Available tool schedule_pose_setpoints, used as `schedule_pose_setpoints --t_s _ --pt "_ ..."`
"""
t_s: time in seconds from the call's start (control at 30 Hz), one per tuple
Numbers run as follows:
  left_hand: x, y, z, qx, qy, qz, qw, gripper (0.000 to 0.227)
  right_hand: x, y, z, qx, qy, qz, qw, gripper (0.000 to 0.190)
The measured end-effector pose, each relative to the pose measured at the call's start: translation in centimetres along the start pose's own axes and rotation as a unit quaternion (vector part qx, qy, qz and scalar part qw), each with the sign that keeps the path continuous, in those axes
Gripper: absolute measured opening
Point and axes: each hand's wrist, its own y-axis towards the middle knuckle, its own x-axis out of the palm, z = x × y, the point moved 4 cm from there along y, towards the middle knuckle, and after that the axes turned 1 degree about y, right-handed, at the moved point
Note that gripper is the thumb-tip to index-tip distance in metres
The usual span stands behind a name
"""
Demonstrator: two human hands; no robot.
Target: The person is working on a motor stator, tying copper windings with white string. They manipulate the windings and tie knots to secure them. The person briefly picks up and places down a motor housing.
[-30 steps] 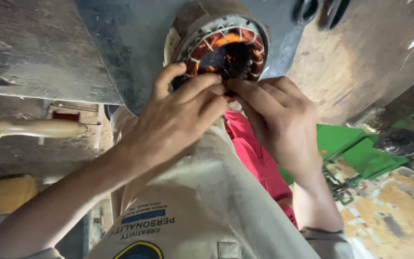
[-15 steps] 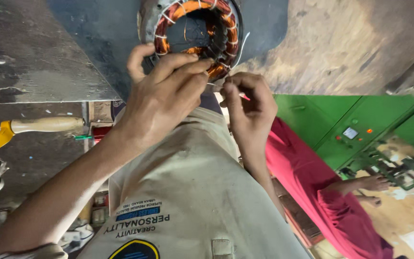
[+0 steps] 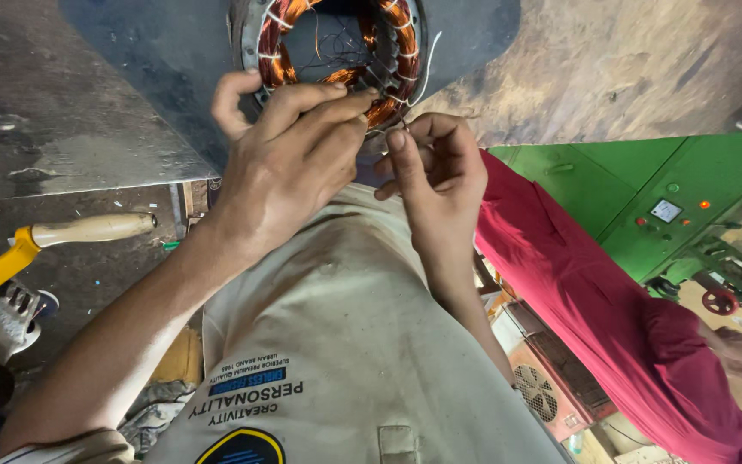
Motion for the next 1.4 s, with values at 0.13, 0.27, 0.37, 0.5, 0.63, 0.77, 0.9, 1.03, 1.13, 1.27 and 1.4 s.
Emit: schedule_pose_setpoints --t_s 0.13,0.27,0.37,0.5,0.63,0.77,0.9,1.03,1.13,1.27,1.4 --pt "0.0 0.0 -0.1 0.002 -0.003 -0.002 1.0 0.016 -1.0 1.0 0.7 0.087 0.112 -0.027 0.99 0.017" --pt "0.2 -0.3 -0.1 0.0 -0.006 -0.006 1.0 0.018 -1.3 1.1 0.7 0.097 0.124 -0.055 0.986 0.017" --pt "0.3 -0.3 -0.3 0.0 -0.017 -0.006 1.0 0.019 -1.6 1.0 -0.2 0.009 -0.017 -0.053 0.998 0.017" --pt "0.1 -0.2 -0.1 -0.003 -0.014 -0.007 1.0 0.019 -1.6 0.8 -0.7 -0.053 -0.102 -0.07 0.991 0.016" --pt "0.0 0.0 0.5 -0.005 0.006 0.002 1.0 0.02 -1.9 1.2 -0.6 -0.081 -0.093 -0.078 0.989 0.008" --pt "-0.2 0.0 0.9 -0.008 0.012 0.019 1.0 0.019 -1.8 2.0 -0.5 -0.091 -0.102 -0.079 0.987 0.002" --pt "-0.1 -0.3 1.1 0.005 0.033 0.03 0.999 0.021 -1.8 2.3 -0.5 -0.061 -0.045 -0.073 0.994 0.007" --pt "0.2 -0.3 1.2 0.006 0.022 0.038 0.999 0.021 -2.1 2.7 -0.3 -0.054 -0.003 -0.064 0.996 0.017" --pt "0.4 -0.2 1.4 0.002 0.03 0.04 0.999 0.021 -2.8 2.9 0.3 -0.022 -0.002 -0.085 0.996 0.019" --pt "0.4 -0.2 1.4 0.003 0.041 0.035 0.999 0.02 -3.7 3.0 1.2 0.026 0.005 -0.129 0.991 0.017" --pt "0.5 -0.3 1.4 0.006 0.047 0.03 0.998 0.018 -4.1 2.8 1.1 0.005 -0.013 -0.171 0.985 0.016"
